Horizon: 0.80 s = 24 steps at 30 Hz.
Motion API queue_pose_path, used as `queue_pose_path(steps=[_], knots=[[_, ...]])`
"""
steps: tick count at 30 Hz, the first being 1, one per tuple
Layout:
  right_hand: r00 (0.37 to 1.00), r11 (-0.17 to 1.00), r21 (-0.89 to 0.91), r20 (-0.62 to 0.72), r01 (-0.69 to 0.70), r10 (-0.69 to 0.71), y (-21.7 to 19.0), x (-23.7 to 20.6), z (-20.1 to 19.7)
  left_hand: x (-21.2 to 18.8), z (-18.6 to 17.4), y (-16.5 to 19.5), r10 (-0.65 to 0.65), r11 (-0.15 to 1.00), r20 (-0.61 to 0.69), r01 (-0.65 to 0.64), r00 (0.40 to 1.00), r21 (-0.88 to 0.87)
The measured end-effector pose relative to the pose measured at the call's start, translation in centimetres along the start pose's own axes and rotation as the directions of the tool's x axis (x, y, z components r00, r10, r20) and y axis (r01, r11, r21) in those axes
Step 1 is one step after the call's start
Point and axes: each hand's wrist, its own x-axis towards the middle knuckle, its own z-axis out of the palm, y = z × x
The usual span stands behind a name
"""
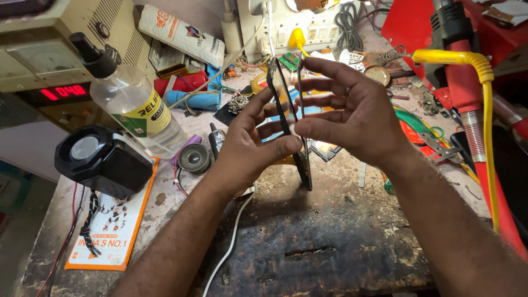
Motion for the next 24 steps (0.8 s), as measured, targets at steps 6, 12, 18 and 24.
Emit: queue_pose_path(steps=[6,12,18,24], knots=[[1.0,1.0,0.005,0.0,-0.012,0.012,0.2,0.0,0.6,-0.1,0.0,0.4,0.02,0.999,0.047,-0.019,0.999,-0.027],[0.998,0.999,0.019,0.058,-0.036,0.035,0.6,0.1,0.9,0.0,-0.2,0.6,0.041,0.998,0.057,-0.043,0.998,0.037],[0.997,0.997,0.07,0.073,-0.037,0.032,1.1,0.1,1.1,0.1,-0.1,0.9,0.019,0.998,0.062,-0.022,0.998,0.051],[0.998,0.998,0.067,0.067,-0.007,0.003,1.7,0.1,1.3,0.0,-0.7,0.7,0.053,0.998,0.043,-0.054,0.998,0.011]])
